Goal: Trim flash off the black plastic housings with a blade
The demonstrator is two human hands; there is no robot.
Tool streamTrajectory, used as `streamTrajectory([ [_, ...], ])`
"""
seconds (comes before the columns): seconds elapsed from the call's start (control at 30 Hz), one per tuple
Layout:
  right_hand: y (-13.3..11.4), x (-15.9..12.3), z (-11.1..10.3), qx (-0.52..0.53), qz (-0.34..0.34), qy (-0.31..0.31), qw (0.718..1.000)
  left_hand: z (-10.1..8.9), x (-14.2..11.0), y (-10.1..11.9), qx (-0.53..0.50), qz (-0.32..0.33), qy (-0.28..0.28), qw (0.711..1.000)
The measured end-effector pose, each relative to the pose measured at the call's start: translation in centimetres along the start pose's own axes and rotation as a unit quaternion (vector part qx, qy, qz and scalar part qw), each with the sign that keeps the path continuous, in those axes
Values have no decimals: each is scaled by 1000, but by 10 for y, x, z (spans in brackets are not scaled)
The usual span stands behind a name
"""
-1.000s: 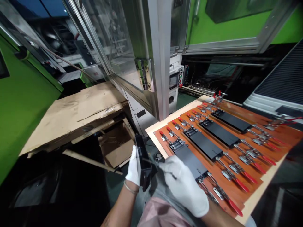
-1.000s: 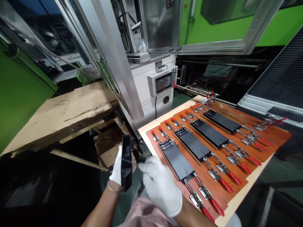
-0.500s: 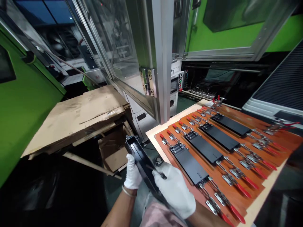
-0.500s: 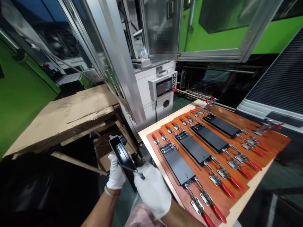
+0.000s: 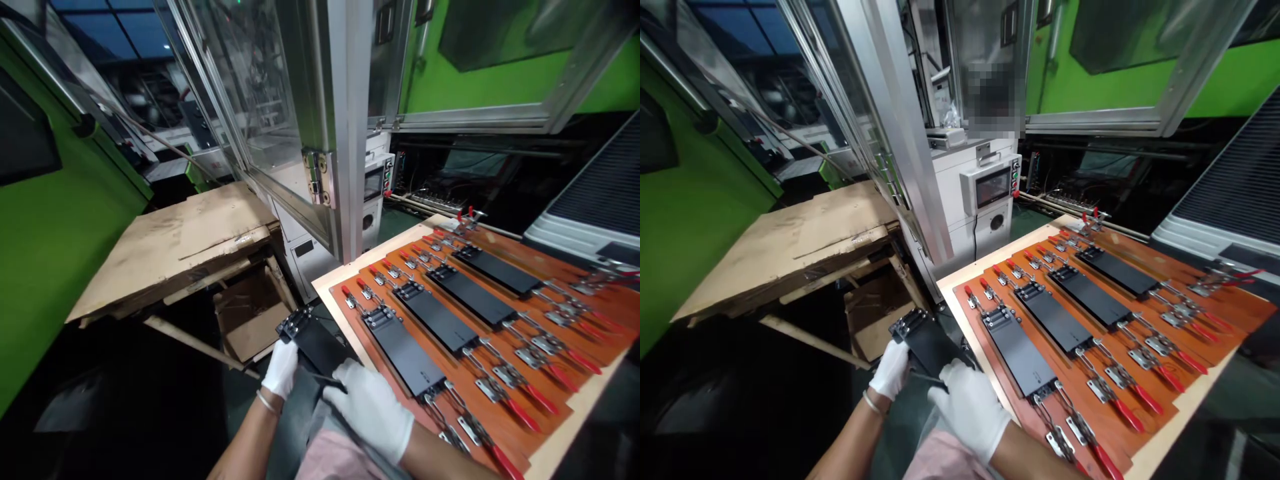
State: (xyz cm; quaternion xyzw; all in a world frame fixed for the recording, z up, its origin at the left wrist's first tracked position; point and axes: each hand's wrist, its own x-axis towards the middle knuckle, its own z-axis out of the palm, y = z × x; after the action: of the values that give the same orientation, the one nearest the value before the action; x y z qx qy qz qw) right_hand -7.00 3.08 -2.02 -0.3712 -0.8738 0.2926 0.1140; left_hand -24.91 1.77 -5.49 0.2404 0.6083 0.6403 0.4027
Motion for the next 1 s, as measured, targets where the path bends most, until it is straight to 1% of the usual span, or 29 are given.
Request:
streamTrajectory([
  [0.07,0,5,-9,127,18,23,991,-2,1,-1,6,54,-5,999],
  [0.1,0,8,-14,168,20,36,985,-4,1,0,12,85,-9,996],
  [0.2,2,18,-21,214,14,61,975,-11,-1,5,36,161,-20,986],
  [0.3,1,25,-19,232,17,52,971,-15,-6,12,69,193,-18,979],
  [0.37,1,26,-16,241,21,54,969,-17,-11,17,83,197,-22,977],
  [0.47,0,26,-12,255,6,59,965,-18,-18,23,81,189,-35,978],
  [0.53,-3,24,-10,257,-1,61,965,-18,-20,25,78,188,-27,979],
  [0.6,-7,20,-10,238,-16,59,969,-17,-20,26,83,188,-7,979],
  [0.67,-11,16,-12,205,-43,44,977,-16,-20,28,93,186,4,978],
  [0.73,-14,15,-15,197,-72,19,978,-15,-20,30,102,190,3,976],
  [0.8,-14,15,-18,227,-65,23,972,-13,-20,34,102,203,-2,974],
  [0.9,-15,17,-21,244,-28,67,967,-11,-20,37,93,210,-4,973],
  [0.93,-16,17,-22,234,-31,66,969,-11,-20,37,94,207,-4,974],
  [1.0,-18,15,-22,212,-55,33,975,-12,-18,35,110,208,-5,972],
])
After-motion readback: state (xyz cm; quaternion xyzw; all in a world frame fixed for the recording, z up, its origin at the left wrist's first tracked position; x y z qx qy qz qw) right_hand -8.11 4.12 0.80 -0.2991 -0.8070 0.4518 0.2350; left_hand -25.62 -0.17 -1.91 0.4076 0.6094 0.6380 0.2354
